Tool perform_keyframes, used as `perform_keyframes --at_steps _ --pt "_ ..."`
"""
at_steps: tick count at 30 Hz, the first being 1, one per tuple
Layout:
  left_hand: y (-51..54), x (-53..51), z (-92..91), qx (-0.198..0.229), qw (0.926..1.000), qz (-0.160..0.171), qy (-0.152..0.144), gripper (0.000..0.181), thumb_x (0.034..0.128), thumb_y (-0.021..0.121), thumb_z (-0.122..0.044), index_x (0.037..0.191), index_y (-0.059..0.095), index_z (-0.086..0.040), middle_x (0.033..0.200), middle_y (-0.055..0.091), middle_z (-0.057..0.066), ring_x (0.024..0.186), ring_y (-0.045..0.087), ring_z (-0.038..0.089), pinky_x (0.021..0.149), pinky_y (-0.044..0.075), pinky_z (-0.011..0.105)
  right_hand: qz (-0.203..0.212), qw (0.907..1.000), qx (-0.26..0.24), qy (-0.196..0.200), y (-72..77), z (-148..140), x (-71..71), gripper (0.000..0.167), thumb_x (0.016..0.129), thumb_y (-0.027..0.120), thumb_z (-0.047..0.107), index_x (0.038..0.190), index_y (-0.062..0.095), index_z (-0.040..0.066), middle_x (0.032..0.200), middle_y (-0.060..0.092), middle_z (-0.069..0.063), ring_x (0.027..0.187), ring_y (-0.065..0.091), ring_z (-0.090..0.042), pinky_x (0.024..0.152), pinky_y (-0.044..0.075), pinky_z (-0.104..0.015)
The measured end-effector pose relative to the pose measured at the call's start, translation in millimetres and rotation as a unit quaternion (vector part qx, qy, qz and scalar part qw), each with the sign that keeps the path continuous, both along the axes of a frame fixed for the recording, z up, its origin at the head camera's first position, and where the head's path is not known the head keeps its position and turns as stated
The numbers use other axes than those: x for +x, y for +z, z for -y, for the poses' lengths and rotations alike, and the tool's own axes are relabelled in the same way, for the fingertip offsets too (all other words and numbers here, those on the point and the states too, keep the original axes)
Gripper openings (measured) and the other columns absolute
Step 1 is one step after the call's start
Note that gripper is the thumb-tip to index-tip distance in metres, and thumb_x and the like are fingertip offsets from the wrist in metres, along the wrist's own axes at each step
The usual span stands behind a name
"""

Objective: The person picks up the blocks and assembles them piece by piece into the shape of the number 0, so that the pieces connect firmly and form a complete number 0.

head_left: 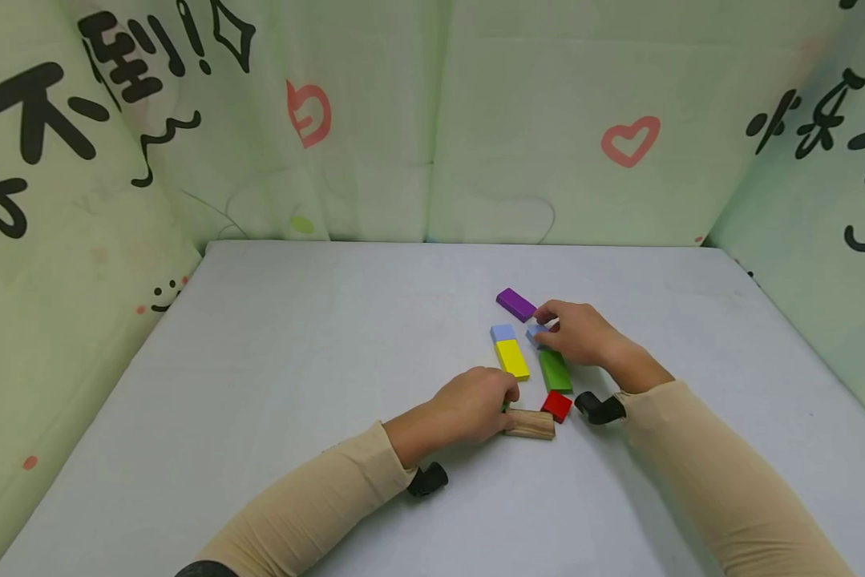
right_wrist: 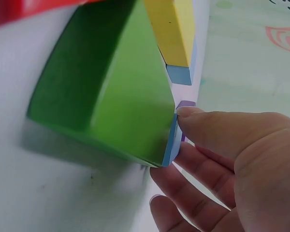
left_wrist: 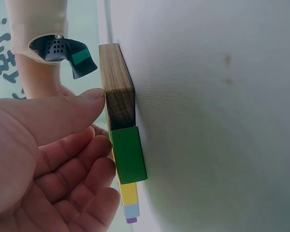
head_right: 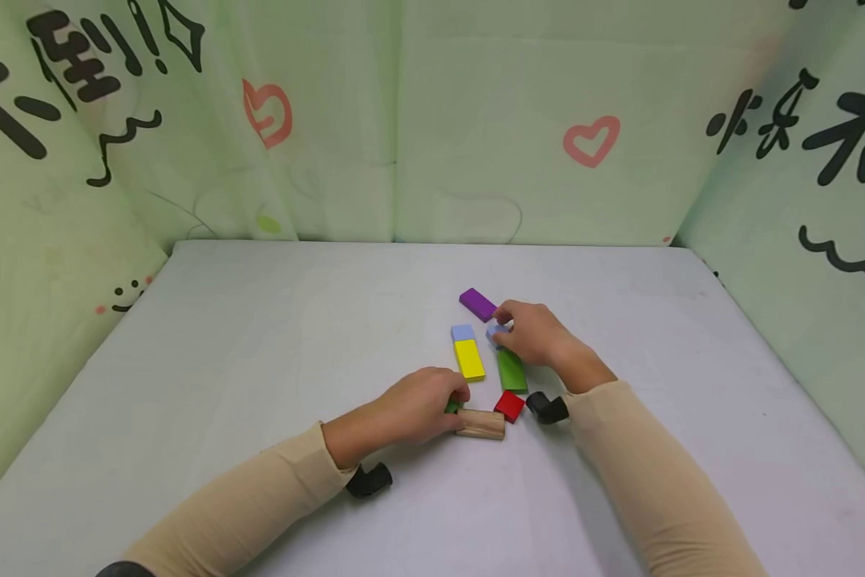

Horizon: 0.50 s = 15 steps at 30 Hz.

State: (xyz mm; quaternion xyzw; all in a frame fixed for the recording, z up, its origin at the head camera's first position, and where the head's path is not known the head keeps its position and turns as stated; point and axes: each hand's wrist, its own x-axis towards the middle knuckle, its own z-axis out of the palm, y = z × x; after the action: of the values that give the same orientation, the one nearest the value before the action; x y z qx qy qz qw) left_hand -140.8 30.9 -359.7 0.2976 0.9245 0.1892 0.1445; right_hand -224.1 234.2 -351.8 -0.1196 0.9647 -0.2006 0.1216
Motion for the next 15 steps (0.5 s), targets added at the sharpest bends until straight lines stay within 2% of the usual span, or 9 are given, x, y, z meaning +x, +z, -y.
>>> perform_keyframes --at_steps 15 --pt "-0.6 0.4 -0.5 -0.002 1.0 0.003 0.006 0.027 0.09 0.078 -0.025 0.112 0.07 -0.012 0.097 0.066 -0.004 0.085 0.055 0.01 0.08 0.049 0.02 0.0 1.0 -0.003 -0.003 -1.4 -4.5 1.8 0.04 0.098 0.065 0.019 0.131 0.057 -0.002 0.127 0.061 -0.023 0.112 0.059 -0.039 0.093 0.051 -0.049"
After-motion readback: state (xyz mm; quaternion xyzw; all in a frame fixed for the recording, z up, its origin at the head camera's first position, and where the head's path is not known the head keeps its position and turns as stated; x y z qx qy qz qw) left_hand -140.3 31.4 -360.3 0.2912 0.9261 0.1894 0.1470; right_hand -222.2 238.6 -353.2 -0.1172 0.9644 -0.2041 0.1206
